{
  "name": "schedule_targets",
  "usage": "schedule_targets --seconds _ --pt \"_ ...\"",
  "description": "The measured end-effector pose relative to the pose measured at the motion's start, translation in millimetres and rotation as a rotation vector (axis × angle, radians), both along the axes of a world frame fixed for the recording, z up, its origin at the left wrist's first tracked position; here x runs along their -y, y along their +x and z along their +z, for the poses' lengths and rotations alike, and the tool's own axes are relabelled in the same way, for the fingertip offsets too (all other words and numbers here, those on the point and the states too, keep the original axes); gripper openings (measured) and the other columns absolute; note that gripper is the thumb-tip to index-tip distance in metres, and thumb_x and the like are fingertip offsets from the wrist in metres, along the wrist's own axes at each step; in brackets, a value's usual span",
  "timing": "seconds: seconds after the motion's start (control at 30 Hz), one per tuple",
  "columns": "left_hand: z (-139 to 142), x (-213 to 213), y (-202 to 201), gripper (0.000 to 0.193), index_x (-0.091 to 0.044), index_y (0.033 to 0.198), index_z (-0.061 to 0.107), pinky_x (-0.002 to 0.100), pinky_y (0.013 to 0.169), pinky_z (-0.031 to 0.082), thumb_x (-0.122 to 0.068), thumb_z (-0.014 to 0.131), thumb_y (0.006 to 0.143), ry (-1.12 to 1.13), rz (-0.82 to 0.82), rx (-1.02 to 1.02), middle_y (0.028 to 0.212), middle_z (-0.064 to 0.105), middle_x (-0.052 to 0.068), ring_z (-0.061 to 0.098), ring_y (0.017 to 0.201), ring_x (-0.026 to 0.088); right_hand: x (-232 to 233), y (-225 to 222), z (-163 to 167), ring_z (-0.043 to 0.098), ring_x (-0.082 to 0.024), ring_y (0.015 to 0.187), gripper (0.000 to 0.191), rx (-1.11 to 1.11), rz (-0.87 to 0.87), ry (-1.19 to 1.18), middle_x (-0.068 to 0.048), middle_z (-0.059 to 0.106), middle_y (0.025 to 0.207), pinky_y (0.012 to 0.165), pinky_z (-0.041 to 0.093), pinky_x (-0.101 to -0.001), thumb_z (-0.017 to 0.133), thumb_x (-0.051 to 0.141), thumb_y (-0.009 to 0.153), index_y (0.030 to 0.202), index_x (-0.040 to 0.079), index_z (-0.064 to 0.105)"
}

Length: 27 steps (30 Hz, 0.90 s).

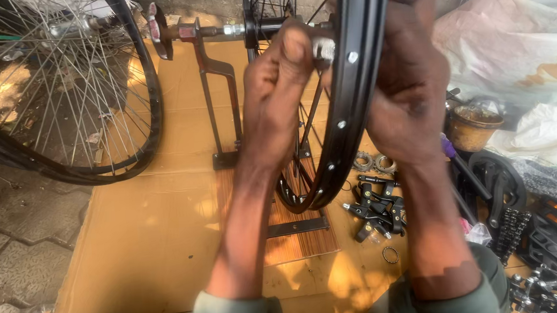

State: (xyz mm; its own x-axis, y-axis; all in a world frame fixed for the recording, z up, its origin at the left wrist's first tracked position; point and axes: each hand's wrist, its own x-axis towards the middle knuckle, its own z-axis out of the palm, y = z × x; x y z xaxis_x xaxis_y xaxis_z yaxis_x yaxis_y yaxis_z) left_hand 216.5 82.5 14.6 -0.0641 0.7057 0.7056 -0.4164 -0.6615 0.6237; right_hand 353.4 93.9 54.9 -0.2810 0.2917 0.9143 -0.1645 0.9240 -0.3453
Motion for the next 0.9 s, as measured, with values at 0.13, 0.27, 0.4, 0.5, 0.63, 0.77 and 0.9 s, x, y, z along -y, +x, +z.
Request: schedule_targets --seconds 0.13,0.27,0.4,0.5,0.63,0.77,0.9 --pt "-3 -14 8 0.065 -0.003 0.101 0.070 0.034 0.071 0.055 -0.064 0.048 0.108 -0.087 0.026 -0.024 0.069 0.064 0.000 0.065 0.064 0.009 2 7 4 0.057 -0.005 0.108 0.042 0.070 -0.052 -0.063 0.006 0.054 0.122 0.091 0.054 -0.0256 0.087 0.024 0.090 0.120 0.008 0.062" --pt "1 -2 -3 0.056 -0.006 0.107 0.067 0.026 0.063 0.047 -0.060 0.051 0.105 -0.114 -0.102 0.065 0.077 0.064 -0.002 0.058 0.064 0.006 3 0 8 0.056 -0.008 0.113 0.045 0.075 -0.326 0.160 0.006 0.056 0.118 0.094 0.050 -0.0284 0.094 0.030 0.083 0.112 0.014 0.063" --pt "3 5 -15 0.053 0.002 0.120 0.067 0.025 0.071 0.042 -0.049 0.055 0.114 0.052 -0.149 -0.042 0.077 0.055 0.000 0.047 0.067 0.006 15 0 24 0.060 -0.007 0.099 0.034 0.121 -0.092 -0.109 0.002 0.065 0.117 0.085 0.052 -0.0258 0.090 0.018 0.092 0.118 0.010 0.069" --pt "6 -5 -2 0.055 -0.001 0.098 0.067 0.027 0.067 0.050 -0.053 0.053 0.109 -0.005 -0.027 -0.043 0.073 0.062 -0.001 0.057 0.065 0.007 28 10 32 0.064 -0.004 0.104 0.047 0.140 0.156 -0.520 0.004 0.064 0.120 0.087 0.057 -0.0237 0.086 0.027 0.091 0.128 0.018 0.060" --pt "13 -6 6 0.058 -0.006 0.105 0.073 0.029 0.068 0.061 -0.058 0.049 0.105 -0.055 0.003 -0.040 0.080 0.073 -0.003 0.072 0.075 0.007 19 6 24 0.064 -0.005 0.098 0.037 0.141 -0.028 -0.269 0.007 0.062 0.115 0.091 0.057 -0.0252 0.085 0.022 0.091 0.119 0.010 0.065" --pt "20 10 -4 0.058 -0.007 0.114 0.069 0.030 0.091 0.055 -0.062 0.053 0.103 -0.026 -0.087 0.138 0.096 0.068 -0.002 0.064 0.092 0.008 12 -2 15 0.056 -0.008 0.098 0.036 0.109 -0.297 0.080 0.004 0.058 0.106 0.092 0.048 -0.0258 0.093 0.013 0.093 0.105 0.007 0.060" --pt "13 10 -13 0.056 -0.002 0.118 0.069 0.028 0.079 0.046 -0.057 0.059 0.106 0.005 -0.126 -0.027 0.088 0.065 0.003 0.057 0.081 0.010 20 6 25 0.059 -0.007 0.104 0.030 0.165 -0.097 -0.168 0.007 0.059 0.108 0.102 0.050 -0.0276 0.086 0.014 0.097 0.111 0.007 0.060"
